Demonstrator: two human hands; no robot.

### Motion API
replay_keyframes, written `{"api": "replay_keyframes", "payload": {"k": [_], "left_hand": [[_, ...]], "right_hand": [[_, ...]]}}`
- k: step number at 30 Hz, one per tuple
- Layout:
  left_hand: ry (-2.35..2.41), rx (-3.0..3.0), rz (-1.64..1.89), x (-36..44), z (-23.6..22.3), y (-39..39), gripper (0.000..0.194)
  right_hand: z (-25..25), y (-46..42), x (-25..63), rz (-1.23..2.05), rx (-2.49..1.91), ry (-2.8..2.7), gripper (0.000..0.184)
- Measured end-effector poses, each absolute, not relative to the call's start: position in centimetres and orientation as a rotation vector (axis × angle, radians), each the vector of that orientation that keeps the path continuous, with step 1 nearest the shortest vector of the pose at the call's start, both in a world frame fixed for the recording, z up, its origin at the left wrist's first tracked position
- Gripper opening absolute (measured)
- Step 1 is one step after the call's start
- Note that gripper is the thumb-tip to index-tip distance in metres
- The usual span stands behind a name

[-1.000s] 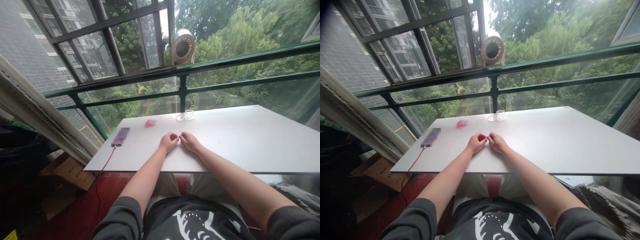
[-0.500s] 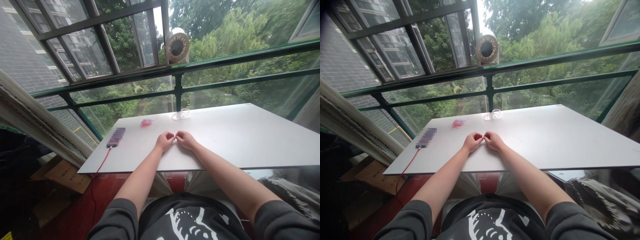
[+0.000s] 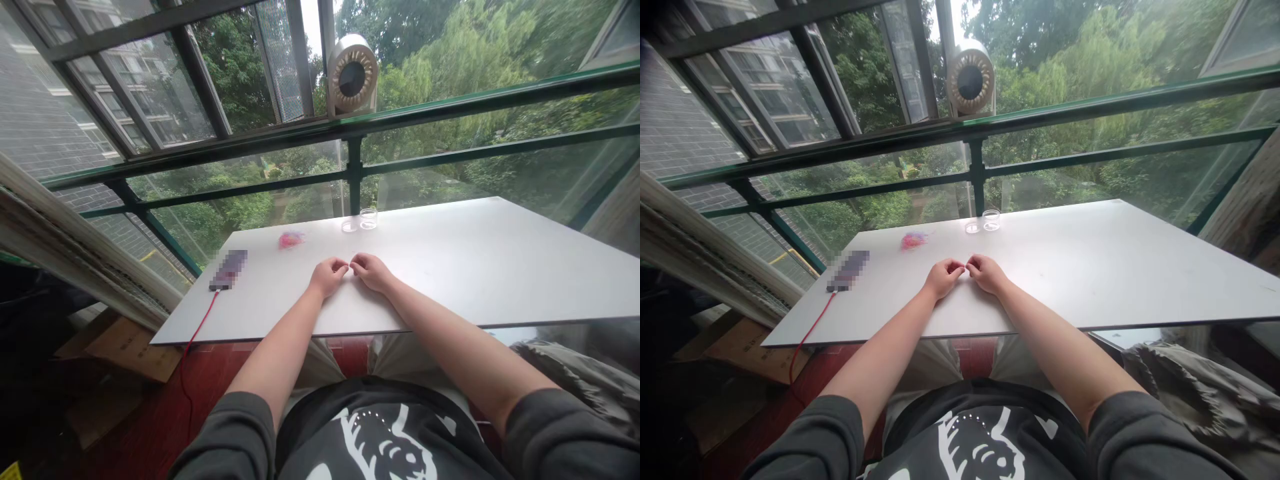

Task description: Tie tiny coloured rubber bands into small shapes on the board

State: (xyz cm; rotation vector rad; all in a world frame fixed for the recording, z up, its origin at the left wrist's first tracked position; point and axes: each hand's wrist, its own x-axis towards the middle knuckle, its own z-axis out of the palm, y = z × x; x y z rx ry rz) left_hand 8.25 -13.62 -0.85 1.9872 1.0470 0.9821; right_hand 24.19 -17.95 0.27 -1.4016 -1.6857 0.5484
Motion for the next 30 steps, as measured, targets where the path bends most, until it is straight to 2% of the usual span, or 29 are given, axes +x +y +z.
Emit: {"api": "replay_keyframes", "payload": {"k": [30], "left_hand": [[1.091,2.028,0.902,8.10,-0.36,-13.76,0.027]], "right_hand": [[-0.07,-17.67,24.46,0.653,-1.314,-1.636,0.012]]}}
